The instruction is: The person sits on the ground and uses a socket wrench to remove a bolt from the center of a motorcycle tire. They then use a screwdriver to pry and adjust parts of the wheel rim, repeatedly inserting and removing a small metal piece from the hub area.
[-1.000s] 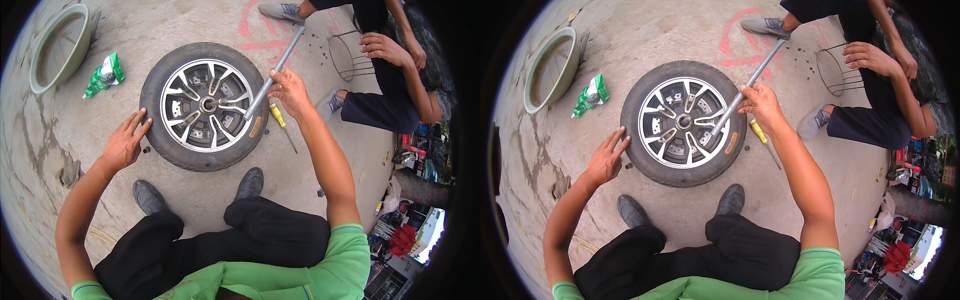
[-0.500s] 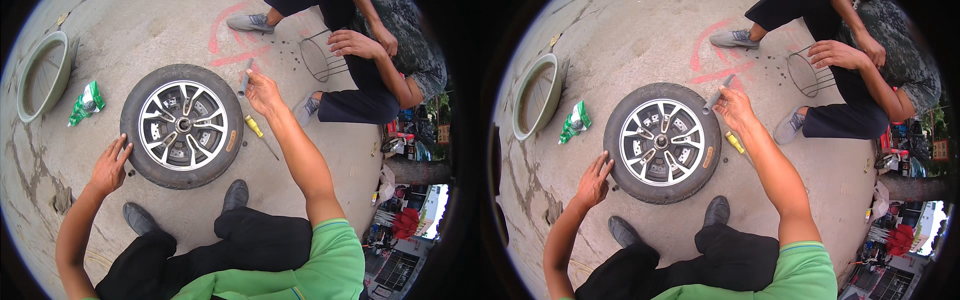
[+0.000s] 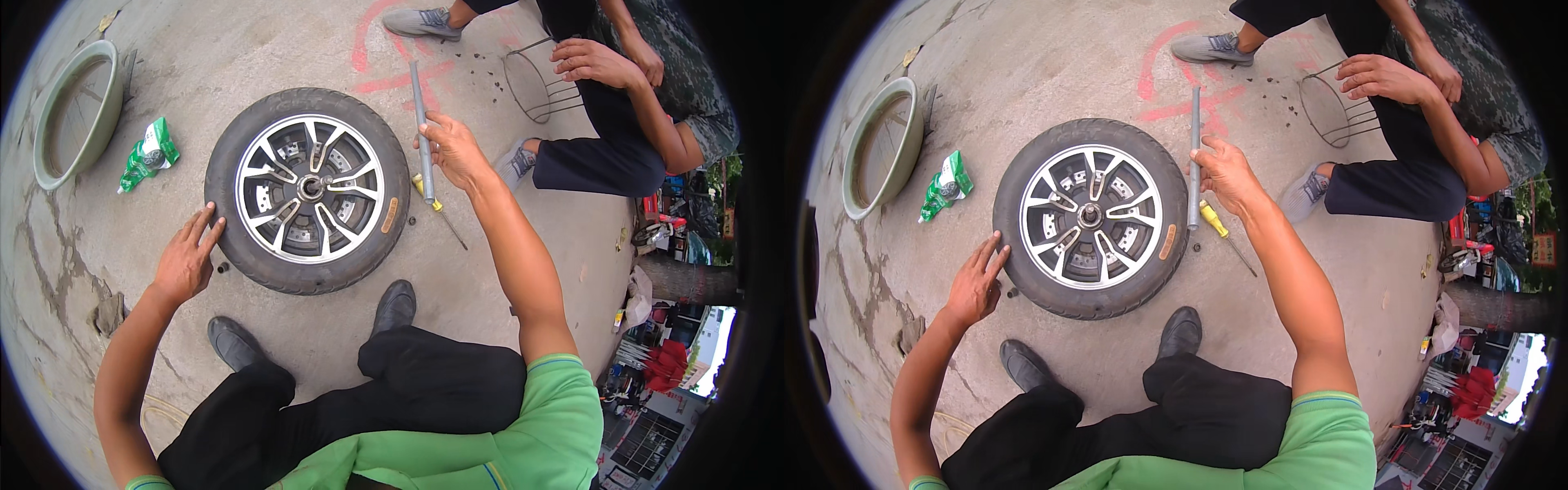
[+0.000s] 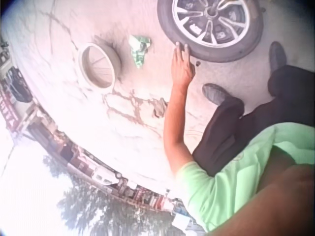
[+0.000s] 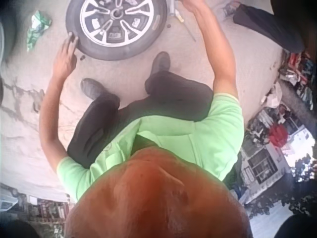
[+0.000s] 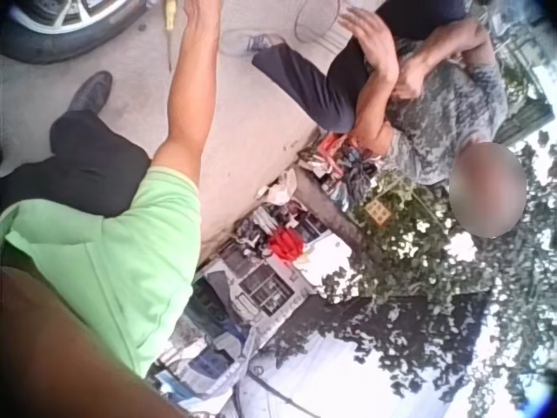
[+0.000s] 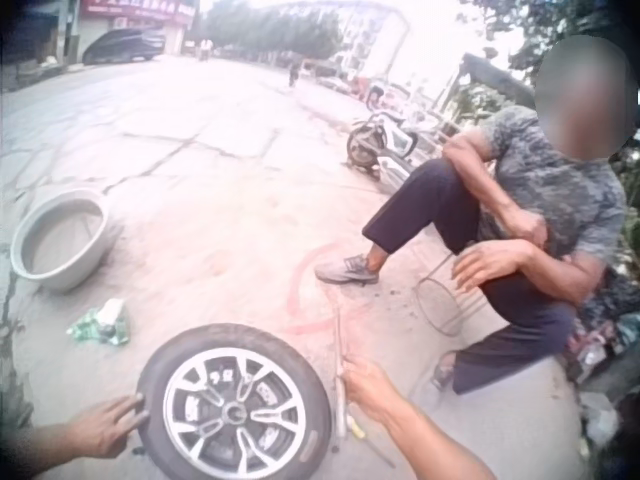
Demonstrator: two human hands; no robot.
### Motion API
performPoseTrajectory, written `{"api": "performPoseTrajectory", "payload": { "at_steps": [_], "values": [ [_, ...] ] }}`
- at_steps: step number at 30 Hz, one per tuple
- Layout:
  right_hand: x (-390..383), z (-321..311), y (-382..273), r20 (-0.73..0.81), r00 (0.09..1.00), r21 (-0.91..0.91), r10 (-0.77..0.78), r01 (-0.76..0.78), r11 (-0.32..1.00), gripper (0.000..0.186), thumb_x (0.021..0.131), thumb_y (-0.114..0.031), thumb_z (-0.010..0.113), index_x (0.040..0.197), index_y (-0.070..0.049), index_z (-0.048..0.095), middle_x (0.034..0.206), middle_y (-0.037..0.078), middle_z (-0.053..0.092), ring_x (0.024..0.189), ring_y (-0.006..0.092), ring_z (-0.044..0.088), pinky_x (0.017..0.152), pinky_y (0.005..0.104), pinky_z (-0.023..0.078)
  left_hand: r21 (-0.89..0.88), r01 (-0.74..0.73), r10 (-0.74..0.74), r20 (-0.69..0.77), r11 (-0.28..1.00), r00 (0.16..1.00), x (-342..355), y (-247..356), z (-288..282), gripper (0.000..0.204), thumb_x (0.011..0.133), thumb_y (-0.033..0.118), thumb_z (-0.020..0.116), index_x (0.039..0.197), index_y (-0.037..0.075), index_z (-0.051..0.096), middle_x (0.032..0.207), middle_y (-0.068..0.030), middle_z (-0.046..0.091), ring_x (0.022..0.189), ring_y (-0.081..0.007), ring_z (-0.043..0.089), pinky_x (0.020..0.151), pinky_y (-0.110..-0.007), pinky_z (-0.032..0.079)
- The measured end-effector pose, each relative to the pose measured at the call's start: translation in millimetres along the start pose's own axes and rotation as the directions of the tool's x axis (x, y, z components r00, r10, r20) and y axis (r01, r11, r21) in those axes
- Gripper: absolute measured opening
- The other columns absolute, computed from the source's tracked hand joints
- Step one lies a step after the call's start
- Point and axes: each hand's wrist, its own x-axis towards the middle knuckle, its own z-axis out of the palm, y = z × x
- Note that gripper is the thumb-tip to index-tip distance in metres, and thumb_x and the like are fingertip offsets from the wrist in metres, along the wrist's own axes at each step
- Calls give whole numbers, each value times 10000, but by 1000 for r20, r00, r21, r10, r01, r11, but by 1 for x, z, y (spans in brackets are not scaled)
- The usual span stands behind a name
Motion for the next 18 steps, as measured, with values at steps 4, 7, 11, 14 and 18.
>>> {"api": "performPoseTrajectory", "payload": {
  "at_steps": [4,7,11,14,18],
  "values": [
    [-13,-31,24,10,995,-378,101,-89,921,697,945,-133,660,1506,130,340,819,111,706,644,131,645,517,284,492,1,-10,10,-7,1000,1000,2,-1,2,849,735,-56,634,1536,107,405,1632,-215,311,1418,-409,436,1150,-474,416],
    [-17,-70,58,43,991,-641,125,-69,765,596,914,-134,656,1416,122,464,799,118,705,648,164,655,580,339,519,-11,-22,22,-14,1000,1000,2,-3,2,851,736,-57,629,1539,111,402,1633,-210,313,1416,-411,436,1149,-473,417],
    [-29,-125,97,57,984,-941,167,-3,339,410,845,-153,664,1189,69,634,853,178,717,757,299,695,725,426,543,-10,-38,38,-21,999,999,2,-7,8,850,738,-56,624,1540,112,399,1634,-204,313,1418,-412,431,1150,-472,416],
    [-54,-166,125,-43,975,-987,218,-75,144,311,814,-155,665,1074,15,684,953,211,728,911,372,694,817,457,545,-8,-36,36,-11,999,999,4,-9,11,875,730,-60,630,1549,121,383,1639,-201,303,1415,-419,430,1154,-476,415],
    [-90,-207,158,-246,919,-968,308,-249,-30,281,805,-143,662,1060,-34,712,1050,211,729,1049,371,688,914,446,546,-12,-31,31,-28,999,999,1,-12,15,925,710,-97,639,1561,140,364,1643,-202,291,1407,-429,435,1152,-482,423]
  ]
}}
